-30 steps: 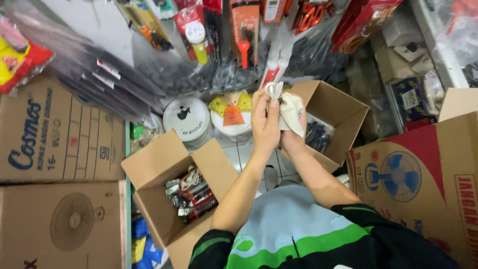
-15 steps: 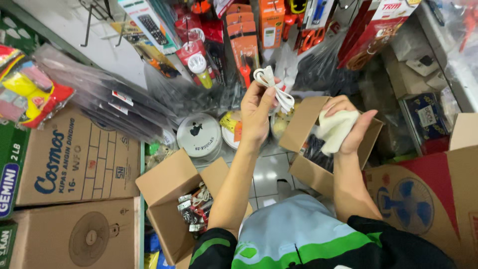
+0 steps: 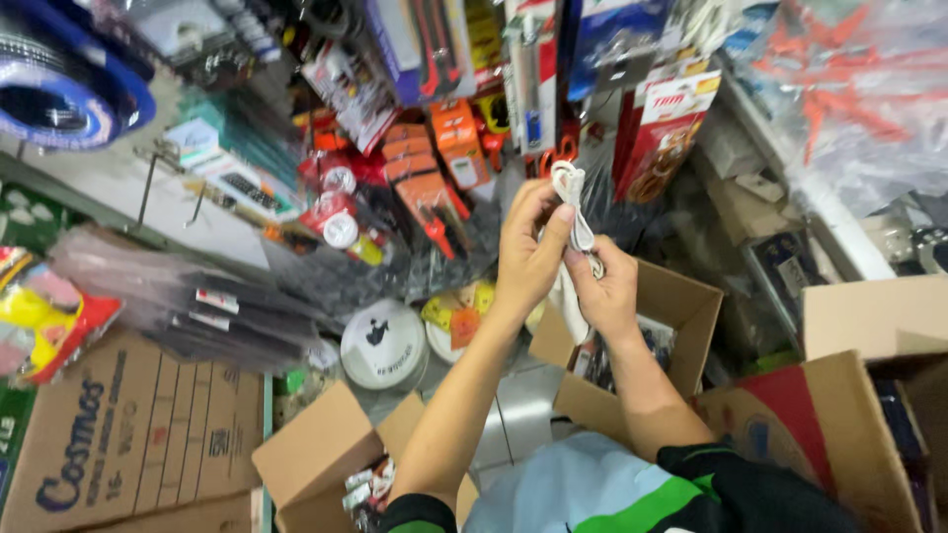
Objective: The person wipes a white electrical plug and its attached cord with a white cloth. They repeatedly move the item between a cardboard box and a display shelf, cleaning it multiple times in a cluttered storage area.
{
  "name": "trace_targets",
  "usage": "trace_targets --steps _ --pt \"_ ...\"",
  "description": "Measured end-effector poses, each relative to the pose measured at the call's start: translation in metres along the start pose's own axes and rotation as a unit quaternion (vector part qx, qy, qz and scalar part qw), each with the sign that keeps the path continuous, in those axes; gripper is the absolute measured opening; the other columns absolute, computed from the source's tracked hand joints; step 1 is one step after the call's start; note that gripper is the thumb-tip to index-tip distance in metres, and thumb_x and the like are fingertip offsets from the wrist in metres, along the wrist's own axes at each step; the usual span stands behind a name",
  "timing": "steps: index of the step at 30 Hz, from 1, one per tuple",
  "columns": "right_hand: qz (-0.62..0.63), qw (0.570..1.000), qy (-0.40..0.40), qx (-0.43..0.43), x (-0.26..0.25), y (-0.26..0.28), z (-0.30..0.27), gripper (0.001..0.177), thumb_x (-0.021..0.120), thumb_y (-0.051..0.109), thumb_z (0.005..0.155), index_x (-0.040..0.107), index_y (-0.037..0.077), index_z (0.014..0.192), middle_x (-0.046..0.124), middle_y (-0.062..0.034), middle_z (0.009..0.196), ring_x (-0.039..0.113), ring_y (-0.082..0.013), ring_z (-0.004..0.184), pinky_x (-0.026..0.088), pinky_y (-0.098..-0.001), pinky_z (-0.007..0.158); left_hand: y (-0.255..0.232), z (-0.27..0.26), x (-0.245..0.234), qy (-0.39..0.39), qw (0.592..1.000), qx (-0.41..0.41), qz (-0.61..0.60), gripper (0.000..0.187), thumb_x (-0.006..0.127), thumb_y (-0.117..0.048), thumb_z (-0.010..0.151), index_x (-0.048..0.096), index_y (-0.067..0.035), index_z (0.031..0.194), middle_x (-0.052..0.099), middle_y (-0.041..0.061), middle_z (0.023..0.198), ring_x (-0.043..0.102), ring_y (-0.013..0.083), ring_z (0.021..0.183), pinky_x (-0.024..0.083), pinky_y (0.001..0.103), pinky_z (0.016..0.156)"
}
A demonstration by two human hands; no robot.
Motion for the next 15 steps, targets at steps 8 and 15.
trace_targets --steps 8,15 --pt "-0.002 0.998 0.012 -0.064 -0.069 -0.004 0.046 0.026 0.065 0.012 0.095 0.069 0.000 0.117 0.070 -0.0073 0.106 0.065 -0.0133 0.096 0.052 -0.0292 0.087 0.037 0.047 0.053 0.068 0.987 -0.094 -0.113 0.024 0.052 -0.015 0.110 0.060 -0.001 0.128 0.070 0.004 0.107 0.060 0.0075 0.088 0.049 0.024 0.079" --pt "0.014 0.983 -0.101 -0.153 -0.124 0.012 0.114 0.038 0.068 0.017 0.103 0.062 -0.005 0.133 0.063 -0.0097 0.124 0.061 -0.0146 0.112 0.050 -0.0285 0.099 0.046 0.099 0.090 0.171 0.967 0.103 0.157 0.025 0.057 -0.013 0.106 0.062 -0.005 0.129 0.070 0.014 0.117 0.069 0.0241 0.105 0.054 0.034 0.090"
Point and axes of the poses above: each hand's wrist, its own z-axis towards the middle knuckle, its own x-axis out of the palm, y = z × x, the point moved 2 cm from there along z, towards the middle knuckle
